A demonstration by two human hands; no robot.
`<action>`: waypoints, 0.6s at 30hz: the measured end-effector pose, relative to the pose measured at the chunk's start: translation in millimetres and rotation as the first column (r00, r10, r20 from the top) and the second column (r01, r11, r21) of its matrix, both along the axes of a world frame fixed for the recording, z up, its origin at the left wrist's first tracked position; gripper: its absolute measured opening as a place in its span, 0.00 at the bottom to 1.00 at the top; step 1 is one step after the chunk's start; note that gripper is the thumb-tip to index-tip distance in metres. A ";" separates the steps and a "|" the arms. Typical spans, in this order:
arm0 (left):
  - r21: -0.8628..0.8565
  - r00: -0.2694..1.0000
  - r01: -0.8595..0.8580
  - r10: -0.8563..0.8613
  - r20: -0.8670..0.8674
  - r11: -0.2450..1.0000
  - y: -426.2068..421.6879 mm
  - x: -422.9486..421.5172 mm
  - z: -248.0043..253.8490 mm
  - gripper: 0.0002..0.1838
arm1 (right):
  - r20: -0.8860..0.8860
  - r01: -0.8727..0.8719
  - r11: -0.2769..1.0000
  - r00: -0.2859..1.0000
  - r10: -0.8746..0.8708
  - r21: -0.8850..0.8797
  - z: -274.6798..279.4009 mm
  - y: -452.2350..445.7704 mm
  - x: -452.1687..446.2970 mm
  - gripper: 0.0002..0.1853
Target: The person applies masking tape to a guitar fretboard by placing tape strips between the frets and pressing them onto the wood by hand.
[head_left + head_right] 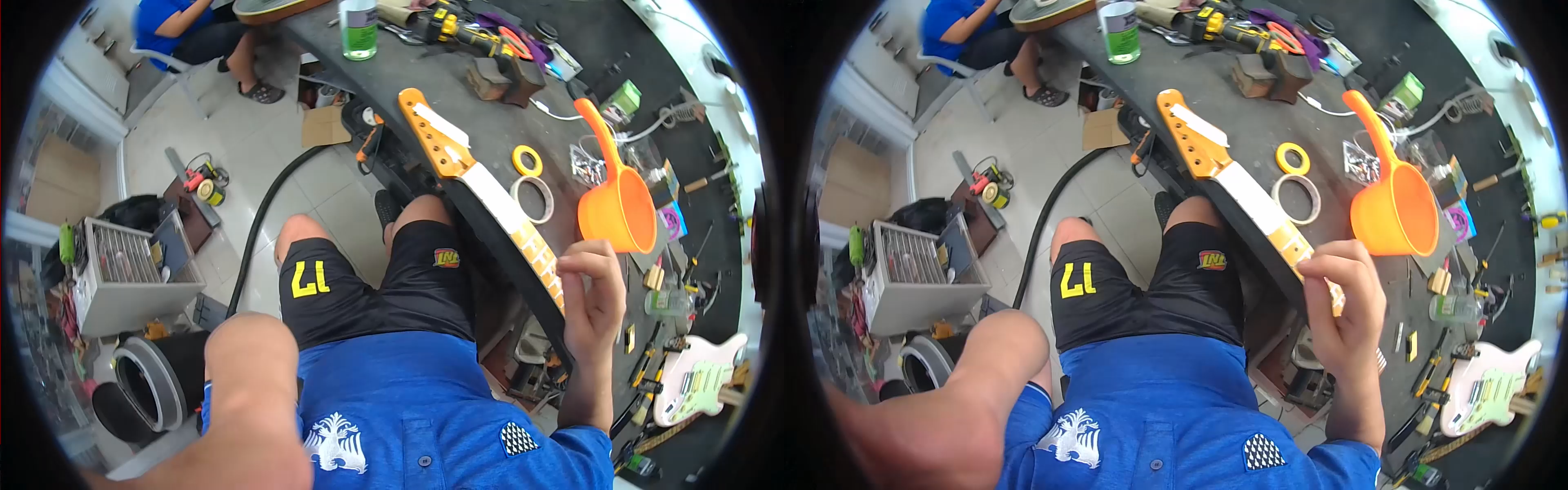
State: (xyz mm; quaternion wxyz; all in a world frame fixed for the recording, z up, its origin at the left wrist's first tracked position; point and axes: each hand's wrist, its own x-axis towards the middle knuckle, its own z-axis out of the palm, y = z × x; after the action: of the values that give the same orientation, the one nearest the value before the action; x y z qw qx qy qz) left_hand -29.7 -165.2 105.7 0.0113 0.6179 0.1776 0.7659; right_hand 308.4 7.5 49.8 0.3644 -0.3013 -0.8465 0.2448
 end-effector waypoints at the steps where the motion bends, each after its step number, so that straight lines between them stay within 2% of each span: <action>1: 0.001 1.000 0.012 -0.012 -0.007 1.000 2.3 -1.7 3.4 0.11 | 0.012 -0.014 1.000 1.000 0.014 0.008 1.7 -0.9 -1.3 0.14; 12: -0.008 0.988 0.096 -0.097 -0.120 0.995 1.1 -15.0 24.7 0.11 | 0.070 -0.083 0.995 0.994 0.079 0.051 5.4 -2.7 -4.3 0.14; 15: -0.028 0.984 0.111 -0.114 -0.136 0.993 -1.8 -15.5 24.2 0.12 | -0.034 -0.201 0.978 0.979 0.199 -0.057 13.4 -5.8 -18.3 0.14; 17: -0.037 0.981 0.131 -0.135 -0.138 0.991 1.4 -15.5 23.4 0.12 | -0.329 -0.477 0.854 0.857 0.398 -0.209 22.5 -13.8 -36.9 0.10; 18: -0.043 0.980 0.142 -0.146 -0.136 0.989 4.8 -14.1 22.6 0.12 | -0.541 -0.641 0.744 0.700 0.466 -0.188 25.4 -17.5 -51.1 0.08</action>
State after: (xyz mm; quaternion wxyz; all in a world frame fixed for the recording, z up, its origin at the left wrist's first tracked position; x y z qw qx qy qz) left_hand -43.9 -160.5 128.3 0.0647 0.6806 0.1456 0.7151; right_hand 257.3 -10.0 75.2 0.3991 -0.0221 -0.7255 0.5602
